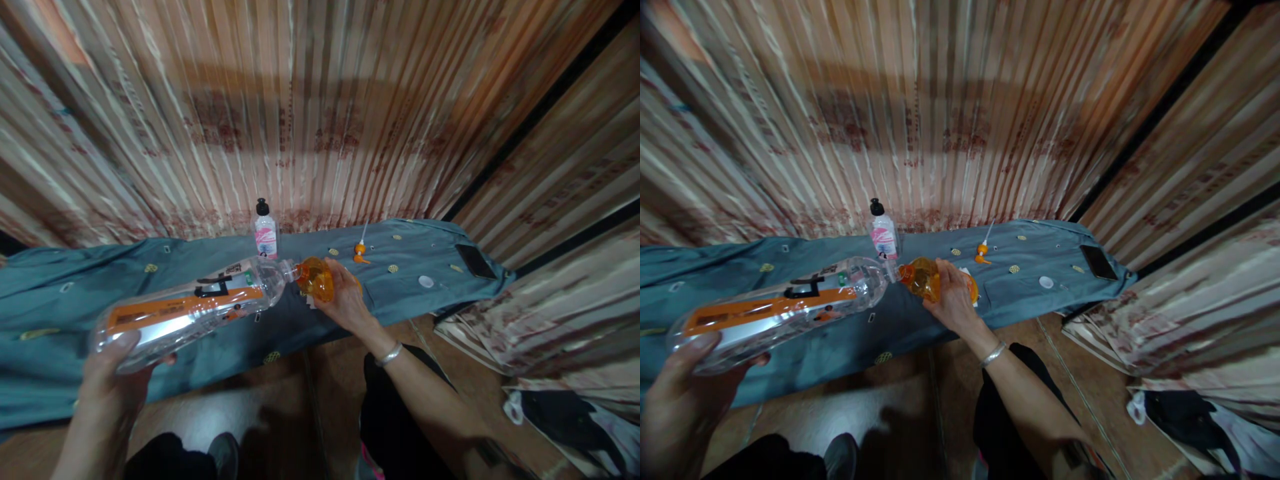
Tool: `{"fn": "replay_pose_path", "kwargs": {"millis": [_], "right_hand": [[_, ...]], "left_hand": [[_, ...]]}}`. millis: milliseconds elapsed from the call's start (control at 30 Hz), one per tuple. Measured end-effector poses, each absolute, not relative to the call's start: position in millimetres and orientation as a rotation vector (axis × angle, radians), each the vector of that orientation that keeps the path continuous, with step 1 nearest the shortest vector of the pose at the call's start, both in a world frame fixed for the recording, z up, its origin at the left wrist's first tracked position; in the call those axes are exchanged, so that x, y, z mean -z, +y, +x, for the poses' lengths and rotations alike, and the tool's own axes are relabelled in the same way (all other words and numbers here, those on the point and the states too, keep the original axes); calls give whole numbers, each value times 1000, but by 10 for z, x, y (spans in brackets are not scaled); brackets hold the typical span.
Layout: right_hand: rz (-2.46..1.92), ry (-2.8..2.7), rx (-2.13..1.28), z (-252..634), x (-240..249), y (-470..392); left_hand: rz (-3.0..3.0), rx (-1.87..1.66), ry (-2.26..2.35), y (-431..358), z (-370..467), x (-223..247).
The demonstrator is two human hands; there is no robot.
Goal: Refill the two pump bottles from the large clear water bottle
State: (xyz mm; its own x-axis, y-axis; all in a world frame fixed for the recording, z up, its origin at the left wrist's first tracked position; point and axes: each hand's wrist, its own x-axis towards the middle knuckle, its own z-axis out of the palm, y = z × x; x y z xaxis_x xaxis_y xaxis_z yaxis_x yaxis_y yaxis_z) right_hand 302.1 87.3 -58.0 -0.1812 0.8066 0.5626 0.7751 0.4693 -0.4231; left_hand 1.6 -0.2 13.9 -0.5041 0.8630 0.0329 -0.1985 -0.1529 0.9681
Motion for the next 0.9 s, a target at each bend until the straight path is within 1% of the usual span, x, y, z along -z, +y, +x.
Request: {"fn": "replay_pose_path", "kwargs": {"millis": [400,900], "right_hand": [[-1301,-1960,-54,3025,580,876],[-1314,-1971,-82,3035,567,878]], "left_hand": [[828,-1744,1311,7,-53,-68],[845,-1769,1322,-45,59,-145]]}}
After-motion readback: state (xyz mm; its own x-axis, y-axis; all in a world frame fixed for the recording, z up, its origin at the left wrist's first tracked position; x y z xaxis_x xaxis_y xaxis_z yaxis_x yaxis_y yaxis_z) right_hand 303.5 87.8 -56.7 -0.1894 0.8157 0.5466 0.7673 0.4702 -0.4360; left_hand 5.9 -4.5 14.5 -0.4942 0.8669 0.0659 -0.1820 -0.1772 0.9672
